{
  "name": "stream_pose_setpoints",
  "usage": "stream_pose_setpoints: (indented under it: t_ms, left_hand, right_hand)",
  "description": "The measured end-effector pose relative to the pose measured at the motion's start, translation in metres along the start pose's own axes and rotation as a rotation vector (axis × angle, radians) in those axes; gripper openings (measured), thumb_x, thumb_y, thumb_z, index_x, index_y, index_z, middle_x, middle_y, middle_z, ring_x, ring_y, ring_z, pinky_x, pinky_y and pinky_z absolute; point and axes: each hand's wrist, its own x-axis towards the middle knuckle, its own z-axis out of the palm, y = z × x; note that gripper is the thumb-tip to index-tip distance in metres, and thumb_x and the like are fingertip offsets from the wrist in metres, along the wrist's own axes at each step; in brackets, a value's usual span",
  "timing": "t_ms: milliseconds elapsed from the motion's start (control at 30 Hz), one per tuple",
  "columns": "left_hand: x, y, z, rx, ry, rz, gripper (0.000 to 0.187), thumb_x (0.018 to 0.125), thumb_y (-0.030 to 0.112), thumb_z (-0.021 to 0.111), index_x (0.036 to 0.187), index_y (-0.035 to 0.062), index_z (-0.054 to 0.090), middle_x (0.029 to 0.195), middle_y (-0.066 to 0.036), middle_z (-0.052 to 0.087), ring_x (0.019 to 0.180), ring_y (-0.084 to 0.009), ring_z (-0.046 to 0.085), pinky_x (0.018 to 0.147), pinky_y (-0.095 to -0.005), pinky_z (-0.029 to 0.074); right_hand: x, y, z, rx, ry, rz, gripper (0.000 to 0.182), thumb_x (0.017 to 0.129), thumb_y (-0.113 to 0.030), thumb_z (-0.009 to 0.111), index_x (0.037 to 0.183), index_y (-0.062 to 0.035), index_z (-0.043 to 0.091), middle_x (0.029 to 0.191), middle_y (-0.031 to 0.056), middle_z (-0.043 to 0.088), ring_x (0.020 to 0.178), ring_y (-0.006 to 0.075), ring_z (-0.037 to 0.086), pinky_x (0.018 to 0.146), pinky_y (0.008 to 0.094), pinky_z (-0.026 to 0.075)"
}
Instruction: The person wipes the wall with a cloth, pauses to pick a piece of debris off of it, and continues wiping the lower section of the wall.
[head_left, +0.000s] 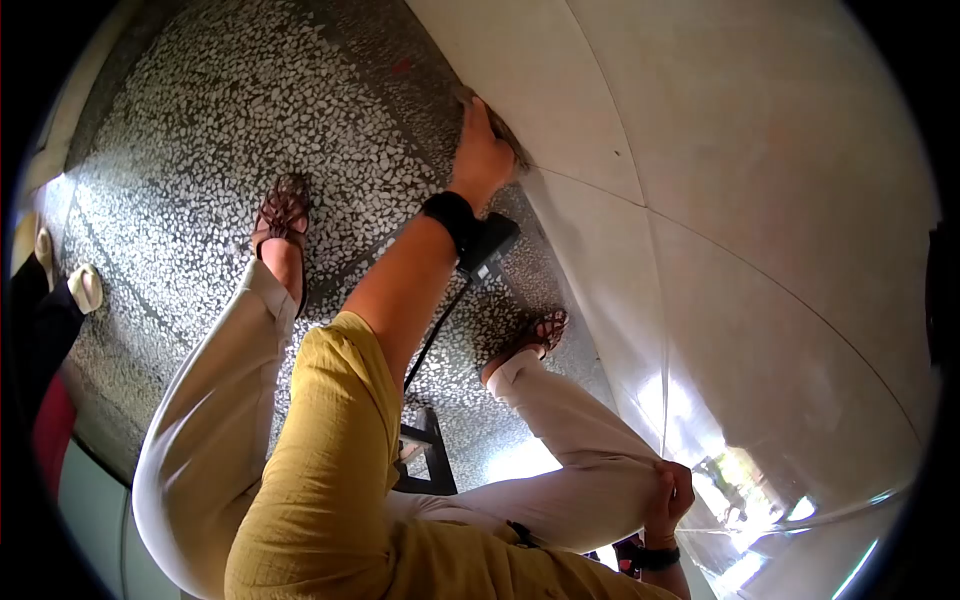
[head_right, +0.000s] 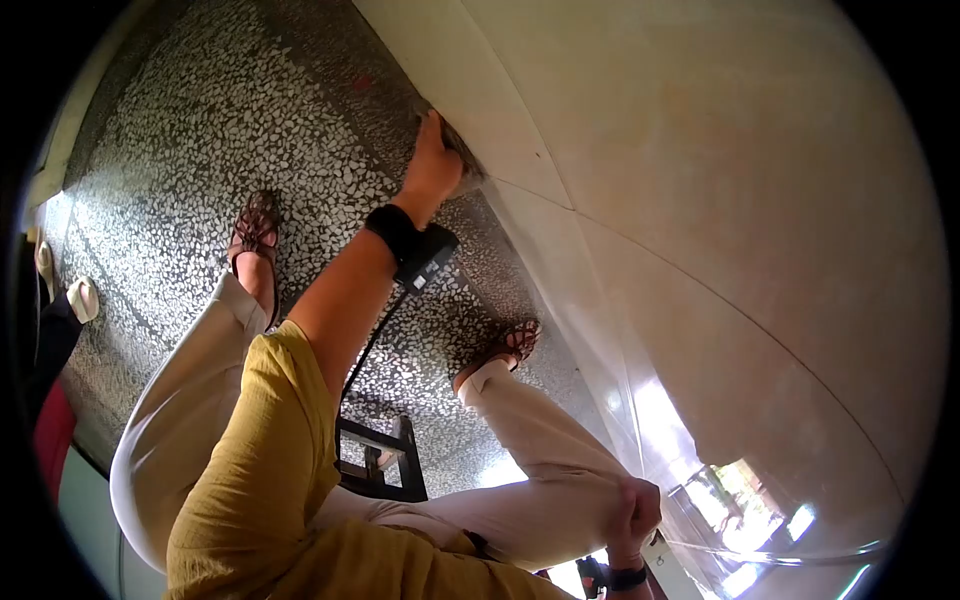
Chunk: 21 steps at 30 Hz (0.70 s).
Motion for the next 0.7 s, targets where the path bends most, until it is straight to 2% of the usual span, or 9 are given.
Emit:
stream_pose_setpoints:
  t_ms: [133, 267, 333, 400, 467, 533, 633, 667, 700]
  left_hand:
    - [0.015, -0.001, -0.017, -0.111, -0.016, -0.005, 0.064, 0.087, 0.002, 0.042, 0.146, -0.0049, 0.018, 0.154, -0.023, 0.010, 0.139, -0.0394, 0.023, 0.110, -0.0354, 0.030]
    - [0.019, -0.021, -0.008, -0.453, -0.079, -0.098, 0.064, 0.086, 0.000, 0.040, 0.147, -0.0038, 0.020, 0.152, -0.023, 0.021, 0.138, -0.0345, 0.027, 0.108, -0.0316, 0.031]
    - [0.000, -0.012, 0.004, -0.494, -0.056, -0.129, 0.064, 0.086, -0.001, 0.039, 0.147, -0.0028, 0.020, 0.149, -0.024, 0.029, 0.137, -0.0334, 0.030, 0.107, -0.0299, 0.031]
    - [-0.032, 0.004, 0.007, -0.626, -0.137, -0.101, 0.063, 0.086, -0.003, 0.037, 0.147, -0.0012, 0.021, 0.145, -0.024, 0.036, 0.134, -0.0338, 0.034, 0.107, -0.0297, 0.030]
    - [-0.063, 0.005, 0.025, -0.677, -0.231, -0.206, 0.063, 0.088, -0.004, 0.036, 0.148, 0.0025, 0.021, 0.146, -0.022, 0.036, 0.133, -0.0339, 0.036, 0.107, -0.0301, 0.030]
    - [-0.086, -0.023, 0.060, -0.600, -0.368, -0.337, 0.062, 0.090, -0.002, 0.039, 0.149, 0.0049, 0.021, 0.146, -0.020, 0.036, 0.133, -0.0332, 0.036, 0.106, -0.0314, 0.031]
    - [-0.093, -0.024, 0.066, -0.653, -0.403, -0.435, 0.062, 0.092, 0.003, 0.041, 0.150, 0.0073, 0.020, 0.146, -0.020, 0.037, 0.133, -0.0324, 0.037, 0.106, -0.0323, 0.032]
    - [-0.085, -0.024, 0.059, -0.455, -0.415, -0.414, 0.058, 0.093, 0.008, 0.042, 0.149, 0.0076, 0.024, 0.145, -0.020, 0.039, 0.132, -0.0329, 0.038, 0.106, -0.0328, 0.033]
    - [-0.072, -0.034, 0.059, -0.553, -0.323, -0.358, 0.057, 0.093, 0.009, 0.041, 0.148, 0.0076, 0.026, 0.144, -0.020, 0.040, 0.131, -0.0332, 0.039, 0.105, -0.0327, 0.034]
  right_hand:
    - [-0.001, 0.006, -0.001, 0.005, 0.014, -0.023, 0.022, 0.096, -0.016, 0.048, 0.093, 0.0007, 0.062, 0.091, 0.0094, 0.062, 0.085, 0.0172, 0.056, 0.076, 0.0289, 0.044]
    - [-0.002, 0.006, 0.000, -0.017, 0.002, -0.023, 0.022, 0.095, -0.017, 0.049, 0.093, 0.0004, 0.063, 0.091, 0.0091, 0.062, 0.084, 0.0170, 0.057, 0.075, 0.0283, 0.044]
    - [-0.004, 0.012, -0.002, -0.053, -0.003, -0.027, 0.022, 0.095, -0.017, 0.049, 0.093, 0.0002, 0.063, 0.091, 0.0089, 0.062, 0.084, 0.0168, 0.057, 0.074, 0.0280, 0.045]
    - [-0.004, 0.009, -0.002, -0.039, 0.001, -0.020, 0.022, 0.095, -0.017, 0.050, 0.092, 0.0001, 0.063, 0.091, 0.0088, 0.062, 0.083, 0.0164, 0.057, 0.074, 0.0278, 0.045]
    - [-0.001, 0.004, 0.000, -0.026, 0.014, -0.013, 0.021, 0.094, -0.017, 0.051, 0.091, -0.0005, 0.063, 0.090, 0.0092, 0.062, 0.083, 0.0181, 0.057, 0.074, 0.0294, 0.045]
    - [0.000, -0.002, 0.002, -0.014, 0.036, 0.002, 0.020, 0.093, -0.018, 0.054, 0.087, -0.0014, 0.062, 0.088, 0.0102, 0.063, 0.082, 0.0220, 0.058, 0.074, 0.0329, 0.046]
    - [0.001, -0.007, 0.003, 0.046, 0.039, 0.014, 0.019, 0.093, -0.018, 0.054, 0.088, -0.0010, 0.062, 0.088, 0.0101, 0.062, 0.082, 0.0207, 0.058, 0.074, 0.0323, 0.046]
    - [0.002, -0.009, 0.003, 0.032, 0.035, 0.005, 0.019, 0.093, -0.018, 0.054, 0.089, -0.0007, 0.062, 0.088, 0.0101, 0.062, 0.082, 0.0205, 0.058, 0.074, 0.0321, 0.046]
    - [0.003, -0.012, 0.002, 0.019, 0.028, -0.002, 0.019, 0.093, -0.018, 0.054, 0.089, -0.0005, 0.062, 0.088, 0.0101, 0.062, 0.082, 0.0203, 0.058, 0.073, 0.0320, 0.046]
